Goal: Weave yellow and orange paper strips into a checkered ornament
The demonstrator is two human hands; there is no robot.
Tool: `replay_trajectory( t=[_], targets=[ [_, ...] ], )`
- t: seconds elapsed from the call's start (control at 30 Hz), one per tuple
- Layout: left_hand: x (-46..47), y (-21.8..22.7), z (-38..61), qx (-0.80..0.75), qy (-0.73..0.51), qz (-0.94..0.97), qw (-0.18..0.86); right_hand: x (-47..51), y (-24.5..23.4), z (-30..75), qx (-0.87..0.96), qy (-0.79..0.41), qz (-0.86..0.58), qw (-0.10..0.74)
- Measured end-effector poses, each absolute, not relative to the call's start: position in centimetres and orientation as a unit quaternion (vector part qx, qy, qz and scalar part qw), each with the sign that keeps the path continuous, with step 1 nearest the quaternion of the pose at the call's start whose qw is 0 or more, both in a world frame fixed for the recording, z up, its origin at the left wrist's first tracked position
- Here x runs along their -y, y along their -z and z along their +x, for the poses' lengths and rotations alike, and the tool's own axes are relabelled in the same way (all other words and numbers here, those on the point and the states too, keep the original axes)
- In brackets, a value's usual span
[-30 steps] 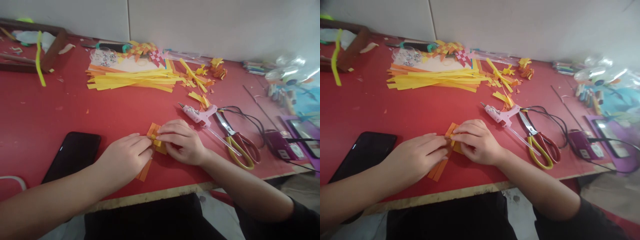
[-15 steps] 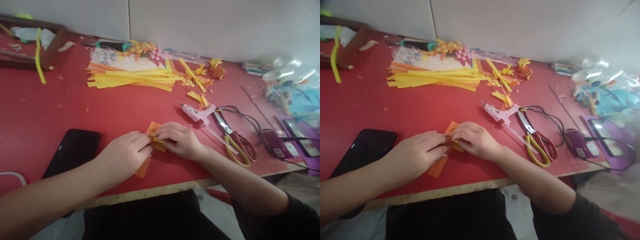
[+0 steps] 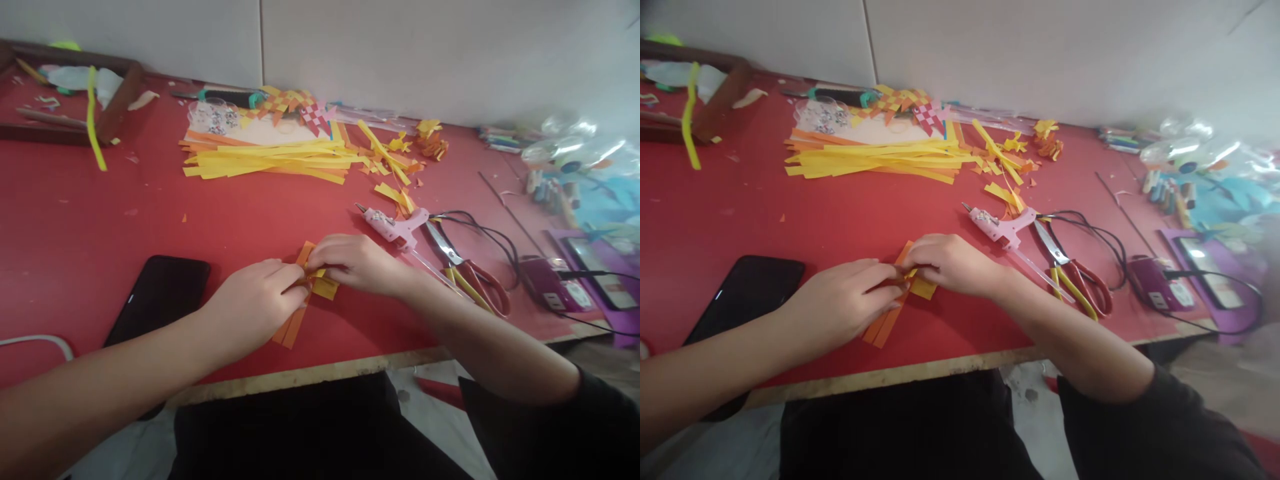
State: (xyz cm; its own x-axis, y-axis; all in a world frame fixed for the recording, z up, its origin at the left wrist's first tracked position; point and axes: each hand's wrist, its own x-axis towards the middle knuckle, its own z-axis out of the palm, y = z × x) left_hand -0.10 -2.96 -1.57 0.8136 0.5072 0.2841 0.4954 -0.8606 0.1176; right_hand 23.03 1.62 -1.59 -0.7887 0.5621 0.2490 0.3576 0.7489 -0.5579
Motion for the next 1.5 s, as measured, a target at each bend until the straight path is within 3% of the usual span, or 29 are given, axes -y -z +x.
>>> replay_trajectory(
  t=[0.43, 0.7, 1.5],
  targets=[
    [2.9, 1.7, -0.1, -0.257, -0.158, 0.953, 0.007, -1.3, 1.3, 23.4, 0.918, -0.252, -0.209, 0.226],
    [2.9, 1.8, -0.1, -0.256, -0.168, 0.952, -0.002, -1.0, 1.7, 24.0, 0.935, -0.186, -0.152, 0.26],
    [2.8, 1.4, 0.0, -0.243, -0.194, 0.951, 0.005, -0.2, 1.5, 24.3, 0.961, -0.079, -0.155, 0.217]
  ],
)
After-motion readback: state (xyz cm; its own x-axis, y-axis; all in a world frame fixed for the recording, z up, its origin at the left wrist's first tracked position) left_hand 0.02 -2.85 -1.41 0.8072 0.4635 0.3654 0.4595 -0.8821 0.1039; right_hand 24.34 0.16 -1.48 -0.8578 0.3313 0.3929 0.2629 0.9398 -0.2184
